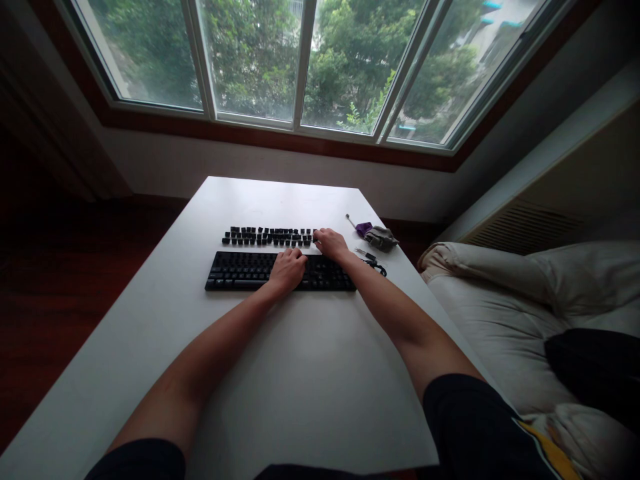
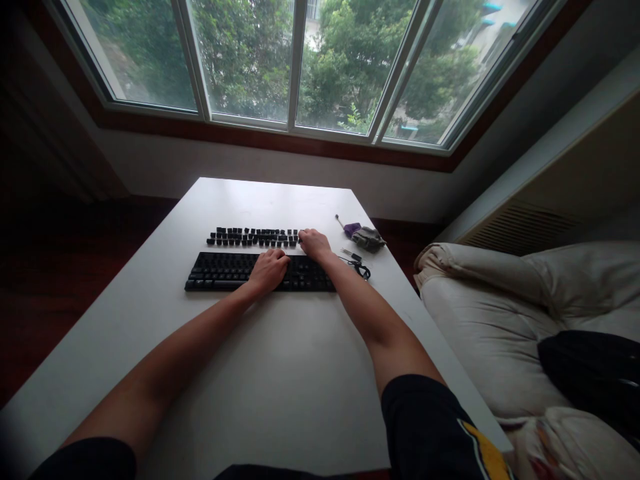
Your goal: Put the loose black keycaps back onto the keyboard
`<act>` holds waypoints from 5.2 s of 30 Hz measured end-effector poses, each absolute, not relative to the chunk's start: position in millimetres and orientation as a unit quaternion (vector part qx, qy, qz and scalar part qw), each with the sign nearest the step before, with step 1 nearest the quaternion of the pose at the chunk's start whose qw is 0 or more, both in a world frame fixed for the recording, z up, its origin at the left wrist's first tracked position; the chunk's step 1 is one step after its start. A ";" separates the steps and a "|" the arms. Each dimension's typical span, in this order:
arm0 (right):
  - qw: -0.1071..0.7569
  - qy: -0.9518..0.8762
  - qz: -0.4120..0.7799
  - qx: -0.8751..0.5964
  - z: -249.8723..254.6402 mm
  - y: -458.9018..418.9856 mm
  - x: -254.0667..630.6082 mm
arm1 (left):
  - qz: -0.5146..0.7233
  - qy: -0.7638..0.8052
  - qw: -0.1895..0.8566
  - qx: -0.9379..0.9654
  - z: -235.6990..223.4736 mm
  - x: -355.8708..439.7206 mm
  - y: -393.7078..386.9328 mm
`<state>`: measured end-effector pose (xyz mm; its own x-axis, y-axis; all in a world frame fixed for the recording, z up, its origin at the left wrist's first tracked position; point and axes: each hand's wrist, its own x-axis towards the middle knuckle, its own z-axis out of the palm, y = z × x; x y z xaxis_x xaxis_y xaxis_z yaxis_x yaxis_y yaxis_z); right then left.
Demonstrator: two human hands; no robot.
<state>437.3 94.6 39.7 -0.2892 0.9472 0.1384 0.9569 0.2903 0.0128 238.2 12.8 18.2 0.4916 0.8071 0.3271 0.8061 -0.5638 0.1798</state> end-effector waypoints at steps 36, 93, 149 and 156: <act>0.096 -0.879 0.114 -0.453 44.6 36.3 440.5 | 0.201 0.477 -0.012 0.856 15.2 238.9 14.5; 0.206 -0.815 0.027 -0.540 35.0 79.2 440.6 | 0.285 0.675 0.114 0.671 -9.6 17.7 70.6; 0.247 -0.835 0.172 -0.461 16.2 33.1 434.6 | 0.301 0.651 0.109 0.688 -14.6 6.9 61.6; 0.238 -0.851 0.120 -0.451 12.1 29.6 430.7 | 0.300 0.652 0.106 0.688 -16.7 6.0 62.9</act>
